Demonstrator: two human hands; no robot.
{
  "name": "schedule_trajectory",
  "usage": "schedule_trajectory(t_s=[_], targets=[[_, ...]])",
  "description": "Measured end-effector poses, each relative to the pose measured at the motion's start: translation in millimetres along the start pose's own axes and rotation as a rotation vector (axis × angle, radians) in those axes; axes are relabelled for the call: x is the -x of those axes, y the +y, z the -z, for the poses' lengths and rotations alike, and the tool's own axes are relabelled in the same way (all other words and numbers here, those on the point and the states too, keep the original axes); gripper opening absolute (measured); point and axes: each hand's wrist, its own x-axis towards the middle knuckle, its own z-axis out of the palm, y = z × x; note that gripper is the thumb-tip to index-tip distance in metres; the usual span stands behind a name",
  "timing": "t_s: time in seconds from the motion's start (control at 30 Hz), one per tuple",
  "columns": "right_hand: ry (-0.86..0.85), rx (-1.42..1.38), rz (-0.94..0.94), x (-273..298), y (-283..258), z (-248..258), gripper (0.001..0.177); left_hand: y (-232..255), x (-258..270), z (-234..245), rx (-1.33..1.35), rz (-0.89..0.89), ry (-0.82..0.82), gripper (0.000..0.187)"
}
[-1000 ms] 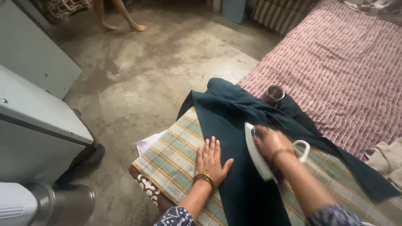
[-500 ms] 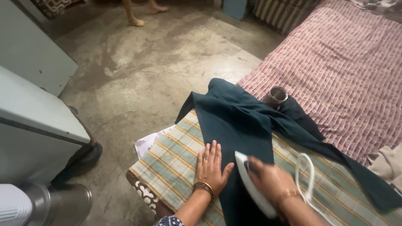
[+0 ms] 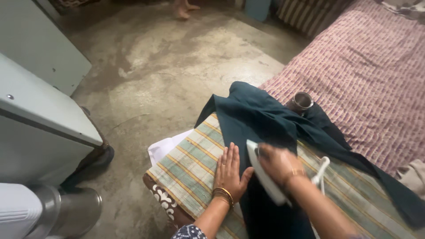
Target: The person irons a dark green long-sleeved garment laid out on a bed. They use a steam iron to smooth the fabric, repeatedly adjusting the garment's position and folding sections to reach different areas.
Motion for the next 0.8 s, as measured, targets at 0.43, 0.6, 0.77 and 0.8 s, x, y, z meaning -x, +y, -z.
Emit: schedule_trajectory(t_s=[0.43, 0.6, 0.77, 0.8], targets=[[-0.185, 0.05, -0.089, 68, 27, -50, 0.048, 1, -1, 8, 0.067, 0.036, -0.039, 0.092], [0.075, 0.006, 0.023, -38, -30, 10, 0.046, -2, -1, 5, 0.109, 0.026, 0.011, 0.093], [0.119, -0.047, 0.05, -69, -50, 24, 0.051, -5, -2, 6, 0.167, 0.032, 0.063, 0.094], [0.101, -0.053, 0.022, -61, -49, 20, 0.05, -6, -2, 6, 0.195, 0.026, 0.068, 0.094]])
